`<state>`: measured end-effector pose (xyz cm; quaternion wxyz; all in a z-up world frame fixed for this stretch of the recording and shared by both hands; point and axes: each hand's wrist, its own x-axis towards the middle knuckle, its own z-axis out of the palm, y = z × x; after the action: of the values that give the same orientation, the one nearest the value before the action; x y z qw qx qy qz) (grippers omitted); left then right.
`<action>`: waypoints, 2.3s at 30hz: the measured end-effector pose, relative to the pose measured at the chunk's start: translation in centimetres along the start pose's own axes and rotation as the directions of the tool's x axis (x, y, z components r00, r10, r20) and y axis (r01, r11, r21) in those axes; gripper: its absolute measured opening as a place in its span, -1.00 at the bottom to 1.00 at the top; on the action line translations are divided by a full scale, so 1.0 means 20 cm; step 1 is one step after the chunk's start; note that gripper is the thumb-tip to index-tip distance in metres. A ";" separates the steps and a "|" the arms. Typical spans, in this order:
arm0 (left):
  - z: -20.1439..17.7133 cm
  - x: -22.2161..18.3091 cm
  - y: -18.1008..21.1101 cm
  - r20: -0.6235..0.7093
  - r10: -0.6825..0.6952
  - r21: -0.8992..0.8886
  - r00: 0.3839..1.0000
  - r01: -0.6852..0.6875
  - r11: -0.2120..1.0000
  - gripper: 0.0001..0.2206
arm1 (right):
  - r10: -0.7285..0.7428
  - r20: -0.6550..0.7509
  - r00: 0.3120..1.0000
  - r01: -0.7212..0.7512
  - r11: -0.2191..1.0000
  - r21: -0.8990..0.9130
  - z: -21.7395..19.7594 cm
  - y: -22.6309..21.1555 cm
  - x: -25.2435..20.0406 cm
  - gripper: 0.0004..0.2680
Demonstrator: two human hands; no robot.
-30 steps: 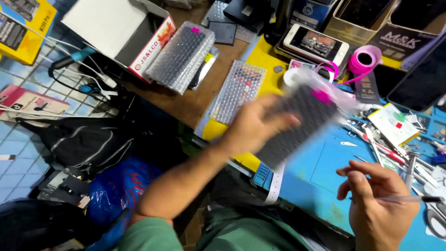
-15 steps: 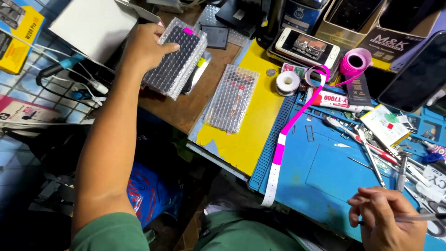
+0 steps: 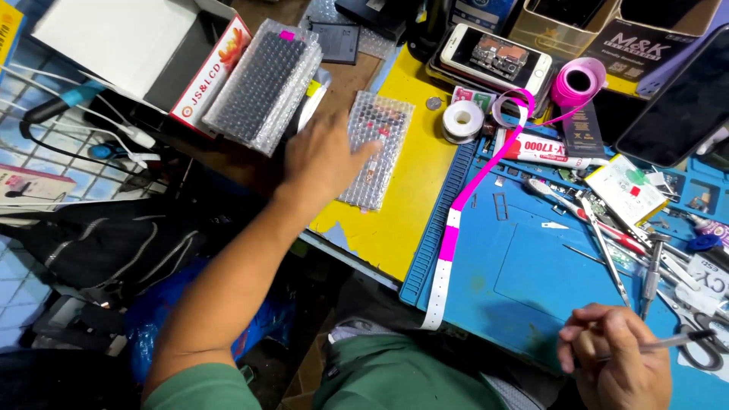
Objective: The person is wrapping mobile phone replacement screens in bubble wrap and labeling them with pink tape at a repair bench.
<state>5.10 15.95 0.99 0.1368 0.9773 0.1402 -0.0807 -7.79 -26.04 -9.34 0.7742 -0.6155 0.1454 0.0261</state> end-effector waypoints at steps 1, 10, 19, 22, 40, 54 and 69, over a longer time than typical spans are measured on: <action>0.07 0.03 -0.02 0.004 0.003 -0.003 1.000 -0.003 1.000 -0.29 | 0.000 -0.005 1.000 0.000 1.000 -0.004 0.00 0.01 0.00 -0.70; 0.06 0.03 0.02 -0.074 0.104 -0.479 0.992 -0.127 0.869 -0.12 | 0.044 0.188 0.981 -0.058 0.996 0.067 0.18 -0.07 -0.03 -0.75; 0.10 -0.23 0.26 0.171 0.199 -0.985 0.965 0.165 0.044 -0.13 | -0.516 0.659 0.547 0.819 0.165 -0.550 0.53 -0.27 0.00 -0.61; 0.10 -0.34 0.37 0.171 0.324 -0.981 0.931 0.192 -0.034 -0.08 | -0.532 0.757 0.380 0.871 -0.071 -0.487 0.53 -0.30 0.05 -0.62; 0.38 -0.49 0.55 -0.383 0.765 -0.129 0.518 -0.850 0.510 -0.09 | -0.273 0.196 0.942 0.285 0.958 -0.032 0.18 -0.14 -0.01 -0.77; 0.31 -0.57 0.52 -0.270 0.880 0.258 0.390 -0.851 0.457 0.12 | -0.012 0.420 0.907 0.170 0.925 -0.340 0.20 -0.41 0.08 -0.89; 0.19 -0.62 0.49 -0.456 0.840 0.413 0.294 -0.767 0.492 -0.68 | 0.212 0.268 0.940 -0.279 0.929 0.243 0.19 -0.46 0.06 -0.80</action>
<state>-4.17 2.69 2.17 0.0492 0.8879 -0.3378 0.3084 -3.87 -24.69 -0.18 0.8549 -0.4702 0.1307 0.1760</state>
